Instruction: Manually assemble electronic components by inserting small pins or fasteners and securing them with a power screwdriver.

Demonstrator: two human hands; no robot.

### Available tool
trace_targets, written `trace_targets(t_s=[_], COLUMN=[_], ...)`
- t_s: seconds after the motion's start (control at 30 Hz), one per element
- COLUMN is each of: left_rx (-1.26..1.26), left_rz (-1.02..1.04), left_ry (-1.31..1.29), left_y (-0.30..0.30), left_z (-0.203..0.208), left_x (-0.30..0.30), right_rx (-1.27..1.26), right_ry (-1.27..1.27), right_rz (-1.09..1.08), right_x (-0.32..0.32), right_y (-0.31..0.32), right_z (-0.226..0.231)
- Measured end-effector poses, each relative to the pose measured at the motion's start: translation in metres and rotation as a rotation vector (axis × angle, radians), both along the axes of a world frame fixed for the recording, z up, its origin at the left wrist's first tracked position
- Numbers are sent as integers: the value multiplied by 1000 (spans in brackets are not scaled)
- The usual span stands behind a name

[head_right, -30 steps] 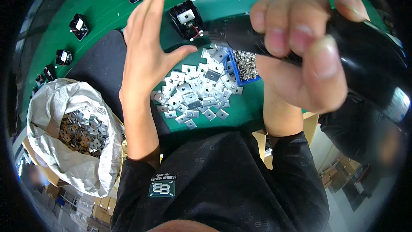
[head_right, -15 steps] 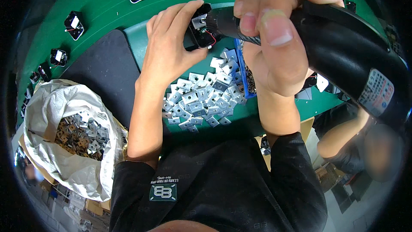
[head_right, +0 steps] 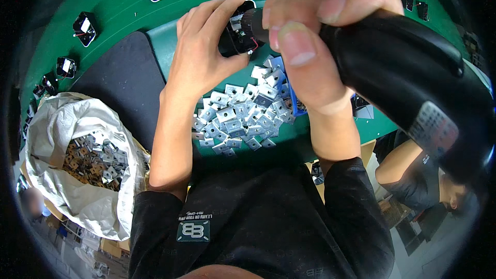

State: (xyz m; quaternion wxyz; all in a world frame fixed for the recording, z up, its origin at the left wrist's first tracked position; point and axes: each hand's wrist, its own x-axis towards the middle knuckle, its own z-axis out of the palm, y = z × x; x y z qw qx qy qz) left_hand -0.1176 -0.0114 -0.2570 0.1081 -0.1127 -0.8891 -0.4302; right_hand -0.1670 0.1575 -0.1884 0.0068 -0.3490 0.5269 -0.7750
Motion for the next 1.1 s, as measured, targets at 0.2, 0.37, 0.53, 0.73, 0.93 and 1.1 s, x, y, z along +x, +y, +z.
trace_targets(t_s=[0.2,0.37,0.53,0.73,0.93,1.1], left_rx=[-24,-108,-256,-505,-265,-660], left_rz=[-7,19,140,170,-565,-629], left_ry=[44,74,62,141,230,152], left_y=[6,6,-4,8,147,212], left_z=[0,1,11,38,65,78], left_x=[-2,-4,-25,-44,-21,-13], right_rx=[-122,-52,18,-26,-124,-35], right_ry=[30,301,554,-567,-566,-595], right_rz=[-129,-370,-342,-54,242,346], right_x=[-3,-13,9,81,116,130], right_y=[-3,-13,29,43,46,54], right_z=[-10,-3,25,68,54,62])
